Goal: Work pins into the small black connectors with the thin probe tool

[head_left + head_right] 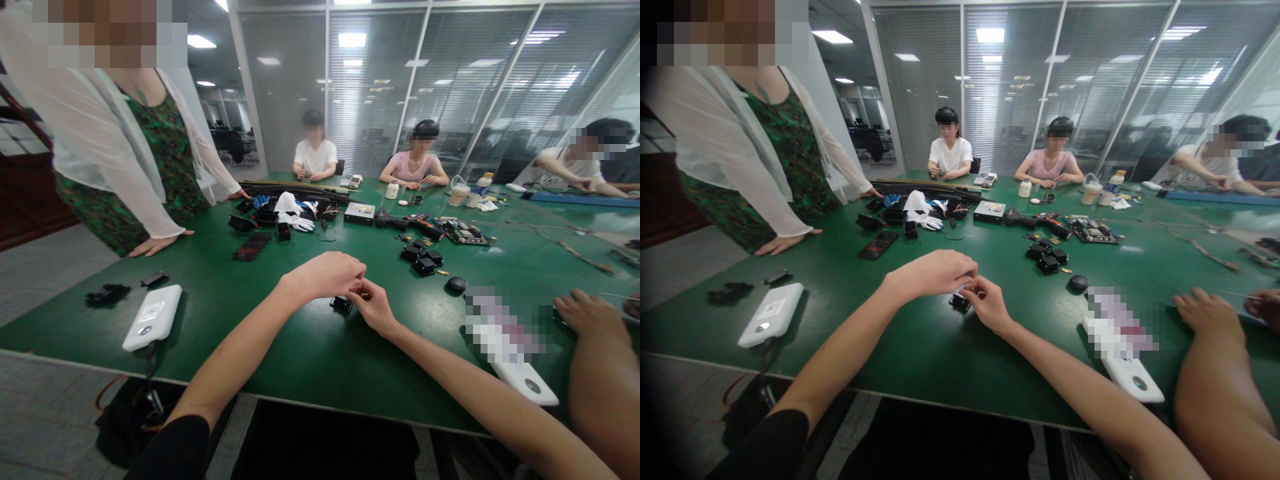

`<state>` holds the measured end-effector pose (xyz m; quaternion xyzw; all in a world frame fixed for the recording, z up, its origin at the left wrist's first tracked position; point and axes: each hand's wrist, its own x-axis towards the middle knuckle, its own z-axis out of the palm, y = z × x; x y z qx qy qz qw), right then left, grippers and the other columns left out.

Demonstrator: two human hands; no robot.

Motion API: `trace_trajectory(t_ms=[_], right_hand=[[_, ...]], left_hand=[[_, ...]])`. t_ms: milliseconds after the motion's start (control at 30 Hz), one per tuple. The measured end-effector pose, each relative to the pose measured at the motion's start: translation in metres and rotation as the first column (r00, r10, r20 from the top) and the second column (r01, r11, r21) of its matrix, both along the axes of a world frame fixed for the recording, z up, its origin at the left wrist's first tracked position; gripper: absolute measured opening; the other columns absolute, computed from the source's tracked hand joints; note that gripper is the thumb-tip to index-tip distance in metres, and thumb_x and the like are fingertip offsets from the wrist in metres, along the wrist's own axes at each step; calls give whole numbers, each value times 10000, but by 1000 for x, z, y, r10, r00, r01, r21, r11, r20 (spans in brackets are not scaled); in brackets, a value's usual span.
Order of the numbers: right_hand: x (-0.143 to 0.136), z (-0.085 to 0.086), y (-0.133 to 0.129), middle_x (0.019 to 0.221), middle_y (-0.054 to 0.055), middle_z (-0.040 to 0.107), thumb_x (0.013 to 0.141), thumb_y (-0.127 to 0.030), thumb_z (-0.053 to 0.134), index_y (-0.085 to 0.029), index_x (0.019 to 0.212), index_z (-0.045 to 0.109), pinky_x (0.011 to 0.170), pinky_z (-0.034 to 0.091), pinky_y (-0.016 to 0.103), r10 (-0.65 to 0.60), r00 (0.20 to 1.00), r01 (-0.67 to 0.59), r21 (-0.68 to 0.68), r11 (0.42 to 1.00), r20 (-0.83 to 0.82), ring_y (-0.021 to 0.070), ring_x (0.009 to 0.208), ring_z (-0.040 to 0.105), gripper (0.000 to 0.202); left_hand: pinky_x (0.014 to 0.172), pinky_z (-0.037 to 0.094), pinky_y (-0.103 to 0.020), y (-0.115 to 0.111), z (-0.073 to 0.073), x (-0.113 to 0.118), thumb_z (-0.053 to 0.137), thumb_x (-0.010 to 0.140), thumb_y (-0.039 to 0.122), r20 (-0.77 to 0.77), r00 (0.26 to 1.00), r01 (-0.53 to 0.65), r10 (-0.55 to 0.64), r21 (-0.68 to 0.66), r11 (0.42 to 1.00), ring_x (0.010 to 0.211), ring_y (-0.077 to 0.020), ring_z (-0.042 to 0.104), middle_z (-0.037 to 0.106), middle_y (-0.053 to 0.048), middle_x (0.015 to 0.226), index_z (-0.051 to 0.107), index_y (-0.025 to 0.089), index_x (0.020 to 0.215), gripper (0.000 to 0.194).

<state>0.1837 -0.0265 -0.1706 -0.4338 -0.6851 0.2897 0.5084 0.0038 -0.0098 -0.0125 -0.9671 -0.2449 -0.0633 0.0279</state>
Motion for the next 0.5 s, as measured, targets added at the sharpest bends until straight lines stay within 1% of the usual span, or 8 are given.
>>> trace_trajectory(t_ms=[200,333,433,500], right_hand=[[0,1,-2,832,35,667,951,-361,621,-197,898,675,654,489,276,58,998,-59,38,998,22,188,759,609,181],[-1,0,-3,754,16,625,984,-301,549,-192,865,655,636,460,261,97,995,-100,74,992,35,163,688,572,193],[-1,2,-5,722,7,604,1001,-303,527,-197,859,651,629,453,265,121,992,-125,78,989,44,154,648,551,216],[-1,4,-7,799,24,640,1008,-333,529,-204,918,666,636,460,268,128,990,-132,69,989,61,166,701,576,208]], left_hand=[[748,459,-304,1,-1,1,505,980,291,-6,1000,0,0,8,1000,887,-223,694,738,-73,953,671,180,965,200],[761,463,-305,1,-1,1,507,977,277,-13,1000,7,-7,8,1000,904,-227,695,741,-71,959,670,183,960,189],[755,463,-310,0,-1,2,500,975,257,-20,1000,12,-12,14,1000,908,-232,695,741,-75,961,671,180,951,190],[747,461,-313,0,-1,1,500,973,254,-23,1000,8,-8,18,1000,905,-234,695,741,-77,961,672,178,949,189]])
